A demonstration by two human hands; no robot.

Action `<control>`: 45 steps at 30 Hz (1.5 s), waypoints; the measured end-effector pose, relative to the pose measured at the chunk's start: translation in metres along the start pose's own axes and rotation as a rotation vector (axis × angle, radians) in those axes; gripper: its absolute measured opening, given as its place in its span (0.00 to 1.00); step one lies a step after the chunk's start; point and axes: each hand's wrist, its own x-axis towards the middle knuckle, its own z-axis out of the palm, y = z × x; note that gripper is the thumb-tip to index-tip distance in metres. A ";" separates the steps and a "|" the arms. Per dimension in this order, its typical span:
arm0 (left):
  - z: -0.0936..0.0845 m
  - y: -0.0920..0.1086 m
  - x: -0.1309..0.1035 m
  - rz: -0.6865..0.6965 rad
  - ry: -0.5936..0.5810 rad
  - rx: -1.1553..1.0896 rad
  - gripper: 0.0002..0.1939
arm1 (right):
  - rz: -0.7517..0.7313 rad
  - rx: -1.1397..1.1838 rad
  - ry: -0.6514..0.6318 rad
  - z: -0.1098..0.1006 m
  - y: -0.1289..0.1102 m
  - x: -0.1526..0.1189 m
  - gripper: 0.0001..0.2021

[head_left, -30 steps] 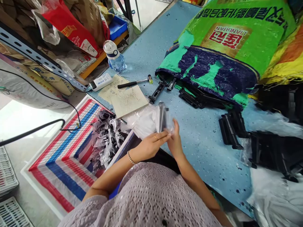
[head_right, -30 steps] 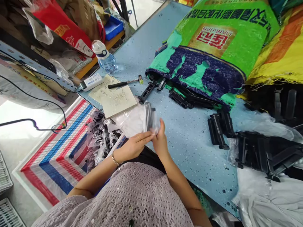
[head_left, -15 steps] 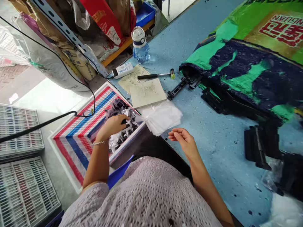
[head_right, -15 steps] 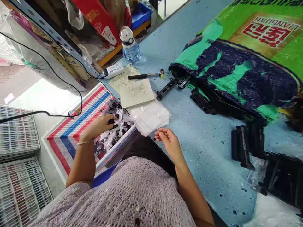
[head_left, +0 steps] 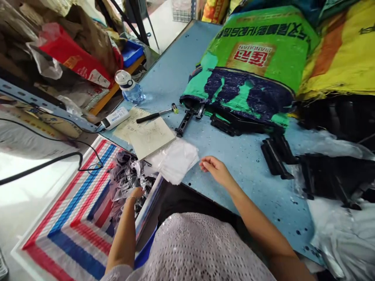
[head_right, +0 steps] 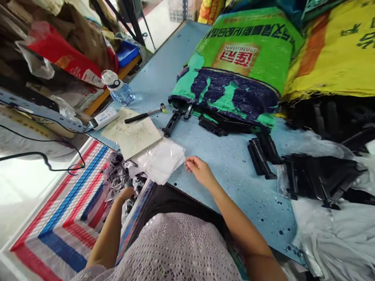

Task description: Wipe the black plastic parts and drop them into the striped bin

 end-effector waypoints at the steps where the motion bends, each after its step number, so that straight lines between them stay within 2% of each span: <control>1: -0.006 0.000 0.002 0.016 -0.016 -0.019 0.15 | -0.052 -0.069 0.029 -0.007 -0.009 0.015 0.14; 4: -0.035 0.014 0.005 0.137 -0.153 -0.256 0.17 | -0.274 -0.391 0.221 -0.034 -0.038 0.060 0.13; 5: -0.047 0.026 0.008 0.199 -0.204 -0.378 0.18 | -0.350 -0.529 0.322 -0.044 -0.045 0.073 0.14; 7: -0.069 0.064 0.022 0.332 -0.249 -0.561 0.20 | -0.435 -0.813 0.504 -0.065 -0.052 0.093 0.17; 9: -0.082 0.115 0.053 0.423 -0.146 -0.554 0.21 | -0.425 -1.044 0.565 -0.083 -0.048 0.104 0.19; 10: -0.085 0.142 0.076 0.441 -0.022 -0.498 0.22 | -0.406 -1.120 0.555 -0.091 -0.043 0.106 0.20; 12: -0.084 0.193 0.129 0.380 0.228 -0.385 0.24 | -0.386 -1.187 0.524 -0.104 -0.032 0.108 0.21; 13: -0.081 0.214 0.155 0.319 0.257 -0.333 0.27 | -0.386 -1.189 0.524 -0.109 -0.027 0.107 0.21; 15: -0.075 0.243 0.197 0.209 0.216 -0.301 0.32 | -0.403 -1.157 0.535 -0.119 -0.022 0.102 0.22; 17: -0.072 0.256 0.214 0.169 0.166 -0.301 0.32 | -0.444 -1.072 0.540 -0.125 -0.024 0.095 0.21; 19: -0.070 0.257 0.204 0.206 0.124 -0.399 0.31 | -0.501 -0.917 0.556 -0.125 -0.029 0.083 0.18; 20: -0.068 0.256 0.190 0.239 0.058 -0.537 0.30 | -0.521 -0.809 0.559 -0.122 -0.032 0.076 0.17; 22: -0.058 0.251 0.154 0.292 -0.185 -0.973 0.28 | -0.524 -0.548 0.495 -0.109 -0.038 0.060 0.16; 24: -0.041 0.251 0.114 0.259 -0.491 -1.420 0.25 | -0.494 -0.303 0.358 -0.090 -0.042 0.046 0.17; 26: -0.020 0.255 0.082 0.159 -0.689 -1.643 0.22 | -0.466 -0.190 0.298 -0.074 -0.043 0.035 0.17; 28: -0.002 0.261 0.062 0.086 -0.771 -1.689 0.21 | -0.463 -0.248 0.347 -0.067 -0.043 0.027 0.17; 31: 0.015 0.268 0.050 0.044 -0.796 -1.641 0.25 | -0.531 -0.527 0.351 -0.073 -0.038 0.022 0.18; 34: 0.021 0.271 0.046 0.032 -0.807 -1.547 0.30 | -0.612 -0.790 0.287 -0.086 -0.032 0.025 0.23; 36: 0.022 0.273 0.044 0.048 -0.775 -1.482 0.30 | -0.595 -0.877 0.310 -0.090 -0.029 0.028 0.26; 38: 0.023 0.276 0.045 0.053 -0.676 -1.434 0.27 | -0.519 -0.893 0.360 -0.086 -0.030 0.027 0.29; 40: 0.024 0.277 0.048 0.039 -0.522 -1.400 0.23 | -0.468 -0.851 0.372 -0.076 -0.031 0.017 0.30; 42: 0.023 0.276 0.052 0.014 -0.371 -1.350 0.22 | -0.520 -0.823 0.287 -0.061 -0.032 -0.001 0.30; 44: 0.025 0.271 0.057 0.026 -0.278 -1.275 0.22 | -0.575 -0.848 0.179 -0.047 -0.031 -0.022 0.27; 45: 0.028 0.268 0.059 0.061 -0.239 -1.213 0.22 | -0.557 -0.869 0.143 -0.041 -0.029 -0.030 0.25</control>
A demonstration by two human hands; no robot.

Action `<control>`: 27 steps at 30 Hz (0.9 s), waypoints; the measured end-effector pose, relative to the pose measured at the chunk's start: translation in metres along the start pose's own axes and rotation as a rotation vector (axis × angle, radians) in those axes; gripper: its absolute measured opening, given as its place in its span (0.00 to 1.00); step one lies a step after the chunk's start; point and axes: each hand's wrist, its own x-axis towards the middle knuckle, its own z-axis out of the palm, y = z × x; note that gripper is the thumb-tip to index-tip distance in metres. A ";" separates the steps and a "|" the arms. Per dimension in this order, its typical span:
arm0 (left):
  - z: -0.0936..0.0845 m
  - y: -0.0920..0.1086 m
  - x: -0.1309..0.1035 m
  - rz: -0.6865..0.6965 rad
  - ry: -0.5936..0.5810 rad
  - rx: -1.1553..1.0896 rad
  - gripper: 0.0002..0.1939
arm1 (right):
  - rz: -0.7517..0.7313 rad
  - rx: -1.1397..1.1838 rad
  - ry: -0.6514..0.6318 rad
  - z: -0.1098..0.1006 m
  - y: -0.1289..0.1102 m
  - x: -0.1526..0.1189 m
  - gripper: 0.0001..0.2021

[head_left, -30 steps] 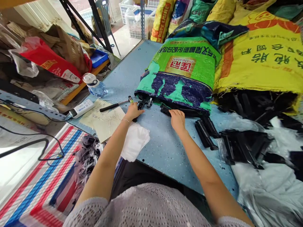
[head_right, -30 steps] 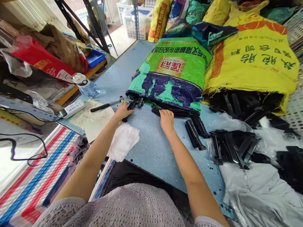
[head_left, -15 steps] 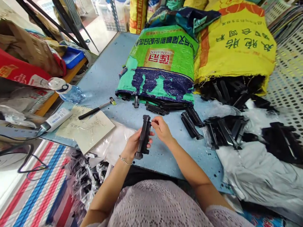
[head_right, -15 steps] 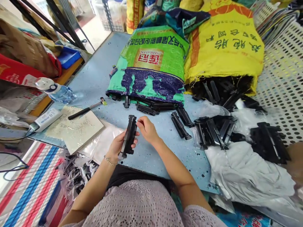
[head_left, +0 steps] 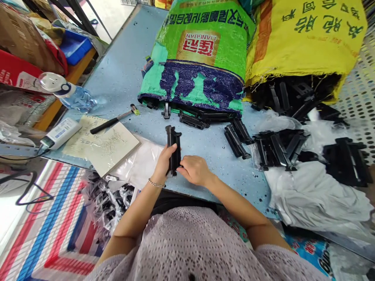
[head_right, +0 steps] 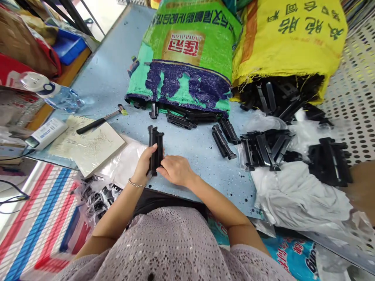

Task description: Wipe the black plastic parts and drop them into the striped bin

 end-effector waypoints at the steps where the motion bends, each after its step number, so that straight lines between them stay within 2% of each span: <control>1: -0.002 -0.005 0.001 0.057 0.011 0.083 0.23 | 0.033 -0.011 -0.043 0.001 -0.003 -0.004 0.23; 4: -0.002 -0.030 -0.001 0.223 0.038 0.404 0.28 | 0.192 -0.050 -0.094 -0.001 0.007 0.005 0.20; 7: 0.009 -0.056 -0.011 0.222 -0.001 0.769 0.35 | 0.279 -0.236 0.090 -0.009 0.041 0.044 0.14; 9: 0.017 -0.066 -0.018 0.228 -0.029 0.985 0.34 | 0.338 -0.413 0.175 -0.013 0.067 0.075 0.15; 12: 0.020 -0.068 -0.017 0.275 -0.035 1.113 0.27 | 0.401 -0.536 0.091 -0.015 0.092 0.104 0.16; 15: 0.010 -0.057 -0.001 0.358 -0.030 0.907 0.26 | 0.396 -0.464 0.058 -0.016 0.087 0.099 0.13; 18: -0.002 -0.038 0.015 0.448 0.024 0.513 0.33 | 0.290 -0.203 0.081 -0.018 0.056 0.070 0.12; 20: -0.005 -0.025 0.017 0.448 0.069 0.340 0.33 | 0.172 0.032 0.062 -0.021 0.033 0.051 0.14; 22: -0.005 -0.013 0.012 0.383 0.068 0.270 0.28 | 0.129 0.163 0.113 -0.023 0.017 0.040 0.19; 25: -0.001 -0.003 -0.002 0.236 -0.067 0.224 0.24 | 0.107 0.023 0.242 -0.024 0.017 0.044 0.24; 27: 0.002 -0.003 -0.011 0.158 -0.169 0.209 0.23 | 0.045 -0.119 0.218 -0.024 0.026 0.054 0.26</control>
